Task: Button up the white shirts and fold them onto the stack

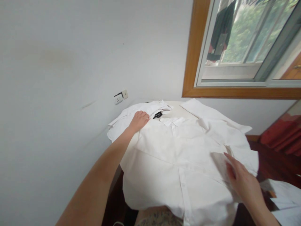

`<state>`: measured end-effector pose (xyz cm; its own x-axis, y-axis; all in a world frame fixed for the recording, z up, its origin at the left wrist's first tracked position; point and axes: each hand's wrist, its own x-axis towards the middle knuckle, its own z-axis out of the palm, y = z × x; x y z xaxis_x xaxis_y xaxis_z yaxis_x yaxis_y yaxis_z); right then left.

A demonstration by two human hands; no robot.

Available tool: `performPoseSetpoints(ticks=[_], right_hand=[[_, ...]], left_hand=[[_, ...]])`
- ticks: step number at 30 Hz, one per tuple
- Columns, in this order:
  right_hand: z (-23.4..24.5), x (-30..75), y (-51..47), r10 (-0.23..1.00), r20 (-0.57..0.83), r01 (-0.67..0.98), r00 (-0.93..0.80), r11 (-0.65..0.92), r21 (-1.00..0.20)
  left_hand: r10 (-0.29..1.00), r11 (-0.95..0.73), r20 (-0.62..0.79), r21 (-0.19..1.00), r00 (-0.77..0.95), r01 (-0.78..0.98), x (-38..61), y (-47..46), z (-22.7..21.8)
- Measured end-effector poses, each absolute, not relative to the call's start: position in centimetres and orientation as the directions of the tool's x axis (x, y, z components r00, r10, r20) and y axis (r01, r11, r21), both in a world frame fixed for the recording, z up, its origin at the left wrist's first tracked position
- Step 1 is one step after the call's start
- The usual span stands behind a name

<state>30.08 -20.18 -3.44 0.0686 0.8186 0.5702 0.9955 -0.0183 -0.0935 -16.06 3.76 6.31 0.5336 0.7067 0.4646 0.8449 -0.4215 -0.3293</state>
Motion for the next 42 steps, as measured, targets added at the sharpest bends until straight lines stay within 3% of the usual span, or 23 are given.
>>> performPoseSetpoints(ticks=[4, 9, 15, 22, 30, 37, 42], right_hand=[[-3.4, 30.0, -20.3, 0.840, 0.537, 0.995, 0.076, -0.026, -0.100], [-3.5, 29.8, -20.4, 0.842, 0.534, 0.994, 0.080, -0.028, -0.105], [-3.5, 29.9, -20.5, 0.856, 0.508, 0.994, 0.091, -0.047, -0.099], [-3.6, 29.7, -20.5, 0.841, 0.532, 0.994, 0.095, -0.052, -0.095], [-3.6, 30.8, -20.5, 0.828, 0.551, 0.984, 0.110, -0.012, -0.178], [-4.2, 31.7, -20.5, 0.869, 0.487, 0.984, 0.089, -0.001, -0.178], [-4.3, 31.5, -21.0, 0.856, 0.512, 0.994, 0.074, -0.021, -0.109]], left_hand=[[0.798, -0.270, 0.511, -0.170, 0.319, 0.948, -17.9, 3.2, 6.0], [0.908, -0.066, 0.401, -0.153, 0.122, 0.986, -17.9, 3.6, 5.5], [0.949, -0.020, 0.311, -0.122, 0.058, 0.992, -16.9, 4.5, 4.6], [0.936, 0.102, 0.321, 0.142, -0.144, 0.985, -14.8, 3.6, 4.9], [0.950, 0.127, 0.289, -0.022, -0.115, 0.992, -14.4, 3.0, 3.9], [0.931, 0.149, 0.313, 0.144, -0.188, 0.978, -16.0, 3.1, 3.2], [0.956, 0.161, 0.221, 0.147, -0.191, 0.976, -16.5, 0.5, 3.3]])
